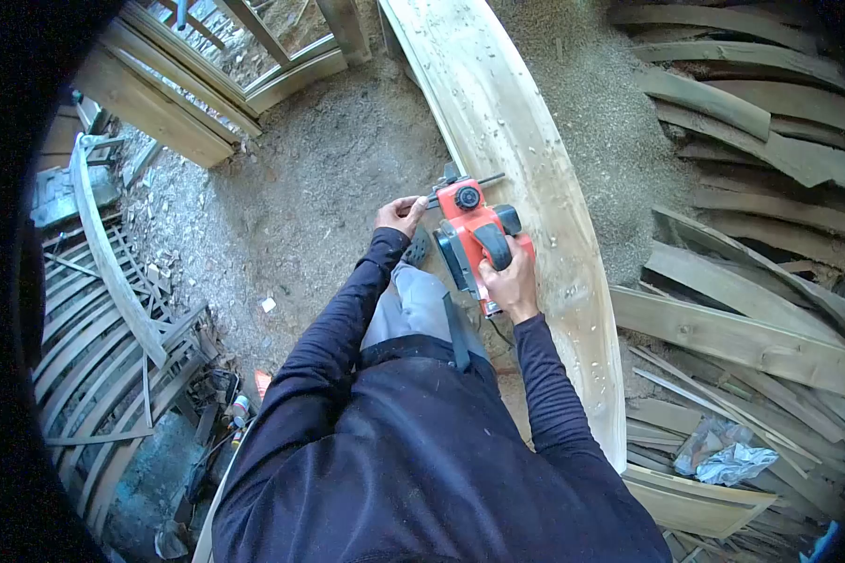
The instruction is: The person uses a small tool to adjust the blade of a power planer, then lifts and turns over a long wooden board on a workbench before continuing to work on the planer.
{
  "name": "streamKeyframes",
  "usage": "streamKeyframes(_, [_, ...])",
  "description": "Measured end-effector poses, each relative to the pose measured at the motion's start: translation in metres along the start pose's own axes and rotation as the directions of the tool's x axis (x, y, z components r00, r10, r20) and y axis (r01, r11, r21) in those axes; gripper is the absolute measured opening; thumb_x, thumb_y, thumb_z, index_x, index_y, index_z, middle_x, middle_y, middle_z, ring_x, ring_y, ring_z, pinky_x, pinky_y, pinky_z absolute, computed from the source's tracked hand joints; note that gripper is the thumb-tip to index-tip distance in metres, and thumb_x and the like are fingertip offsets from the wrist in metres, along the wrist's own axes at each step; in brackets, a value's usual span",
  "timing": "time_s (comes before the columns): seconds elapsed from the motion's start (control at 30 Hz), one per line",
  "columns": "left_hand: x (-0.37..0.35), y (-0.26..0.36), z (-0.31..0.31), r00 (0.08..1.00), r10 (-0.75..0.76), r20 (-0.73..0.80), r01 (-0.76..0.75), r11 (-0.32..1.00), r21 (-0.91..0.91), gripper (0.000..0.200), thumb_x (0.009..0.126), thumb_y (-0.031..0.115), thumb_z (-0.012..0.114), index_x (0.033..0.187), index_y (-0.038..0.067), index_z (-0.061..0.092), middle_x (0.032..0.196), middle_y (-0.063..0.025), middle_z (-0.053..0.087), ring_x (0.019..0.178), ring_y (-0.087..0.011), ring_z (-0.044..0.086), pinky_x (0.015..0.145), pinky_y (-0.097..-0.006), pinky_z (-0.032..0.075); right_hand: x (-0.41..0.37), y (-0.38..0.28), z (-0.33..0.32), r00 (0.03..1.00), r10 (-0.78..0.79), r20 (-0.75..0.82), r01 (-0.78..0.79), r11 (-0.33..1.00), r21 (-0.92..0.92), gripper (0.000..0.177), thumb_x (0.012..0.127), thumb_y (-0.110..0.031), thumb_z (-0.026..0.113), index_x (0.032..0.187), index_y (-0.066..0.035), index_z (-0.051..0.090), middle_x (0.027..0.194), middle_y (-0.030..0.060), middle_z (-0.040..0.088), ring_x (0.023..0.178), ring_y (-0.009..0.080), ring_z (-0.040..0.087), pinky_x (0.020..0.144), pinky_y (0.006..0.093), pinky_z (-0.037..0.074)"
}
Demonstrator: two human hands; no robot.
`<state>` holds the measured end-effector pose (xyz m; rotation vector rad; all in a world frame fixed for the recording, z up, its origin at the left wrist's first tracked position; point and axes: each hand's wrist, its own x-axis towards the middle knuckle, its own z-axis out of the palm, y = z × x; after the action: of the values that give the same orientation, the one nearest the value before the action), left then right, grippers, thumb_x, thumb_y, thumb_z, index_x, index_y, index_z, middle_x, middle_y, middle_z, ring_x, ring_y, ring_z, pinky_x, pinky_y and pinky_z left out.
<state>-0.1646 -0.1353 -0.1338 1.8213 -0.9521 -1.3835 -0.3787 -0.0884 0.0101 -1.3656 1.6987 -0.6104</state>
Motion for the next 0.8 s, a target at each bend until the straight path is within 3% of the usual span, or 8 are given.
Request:
streamKeyframes(0.07, [0.018,0.011,-0.009,1.0,-0.026,-0.015,0.026,0.999,0.026,0.043,0.084,0.037,0.07,0.106,0.0,0.068,0.096,-0.012,0.071,0.087,-0.0159,0.067,0.081,-0.0297,0.052,0.022,0.002,0.012,0.997,-0.067,-0.041,0.065,0.997,-0.053,0.023,0.071,-0.013,0.065,0.09,-0.001,0.06,0.075,0.0147,0.062,0.069,0.0287,0.062,0.067,0.0381,0.048])
streamKeyframes(0.2, [0.068,0.024,-0.024,0.999,-0.01,-0.049,0.012,0.999,0.035,0.044,0.084,0.039,0.07,0.104,0.0,0.069,0.094,-0.0103,0.071,0.085,-0.0144,0.066,0.079,-0.0288,0.052,0.07,-0.026,0.026,1.0,0.021,0.019,-0.021,1.0,-0.022,0.023,0.07,-0.014,0.065,0.088,-0.001,0.06,0.075,0.0148,0.061,0.069,0.0294,0.061,0.068,0.039,0.048])
streamKeyframes(0.33, [0.116,0.035,-0.039,0.997,0.008,-0.073,-0.008,1.0,-0.001,0.047,0.078,0.045,0.073,0.102,0.005,0.071,0.084,-0.008,0.072,0.076,-0.0143,0.068,0.074,-0.0298,0.052,0.12,-0.046,0.046,0.997,-0.079,-0.017,0.078,0.995,-0.065,0.022,0.071,-0.015,0.064,0.088,-0.002,0.059,0.074,0.0144,0.061,0.07,0.0292,0.062,0.067,0.0393,0.048])
streamKeyframes(0.4, [0.143,0.045,-0.049,0.992,0.034,-0.12,-0.032,0.999,0.017,0.045,0.078,0.044,0.073,0.102,0.005,0.071,0.084,-0.0082,0.072,0.074,-0.0146,0.067,0.072,-0.0302,0.052,0.145,-0.064,0.052,0.999,-0.054,-0.004,0.054,0.998,-0.045,0.022,0.071,-0.015,0.064,0.088,-0.001,0.058,0.074,0.015,0.061,0.07,0.0306,0.062,0.067,0.0396,0.048])
streamKeyframes(0.47, [0.168,0.057,-0.062,0.994,0.021,-0.106,-0.017,0.999,0.044,0.045,0.079,0.044,0.073,0.102,0.005,0.071,0.083,-0.0082,0.071,0.074,-0.0149,0.067,0.072,-0.0301,0.052,0.166,-0.078,0.061,1.0,-0.011,0.009,0.011,1.0,-0.025,0.022,0.071,-0.015,0.064,0.087,-0.001,0.058,0.074,0.0156,0.061,0.071,0.0319,0.062,0.067,0.0399,0.048])
streamKeyframes(0.57, [0.208,0.077,-0.083,0.999,-0.001,-0.053,0.006,0.997,0.083,0.043,0.083,0.039,0.071,0.102,0.001,0.07,0.086,-0.0072,0.071,0.077,-0.0123,0.065,0.074,-0.0262,0.052,0.211,-0.089,0.08,0.996,-0.083,-0.039,0.08,0.994,-0.073,0.022,0.071,-0.015,0.064,0.088,-0.001,0.058,0.074,0.016,0.061,0.071,0.0336,0.062,0.067,0.04,0.048])
streamKeyframes(0.7, [0.261,0.085,-0.104,0.999,0.02,-0.045,-0.019,1.0,0.024,0.045,0.08,0.042,0.073,0.104,0.004,0.07,0.08,-0.0087,0.07,0.073,-0.0139,0.066,0.069,-0.0284,0.052,0.258,-0.114,0.099,0.997,0.068,0.045,-0.065,0.996,-0.064,0.023,0.071,-0.015,0.064,0.09,-0.002,0.058,0.074,0.016,0.061,0.071,0.0343,0.062,0.067,0.0411,0.048])
streamKeyframes(0.8, [0.3,0.105,-0.123,0.999,-0.008,-0.04,0.009,1.0,0.015,0.045,0.08,0.04,0.073,0.105,0.004,0.069,0.079,-0.0074,0.069,0.07,-0.0126,0.065,0.067,-0.0281,0.052,0.299,-0.122,0.12,0.999,-0.037,-0.033,0.033,0.994,-0.107,0.022,0.071,-0.014,0.064,0.088,-0.002,0.057,0.074,0.016,0.061,0.07,0.0341,0.062,0.067,0.0414,0.048])
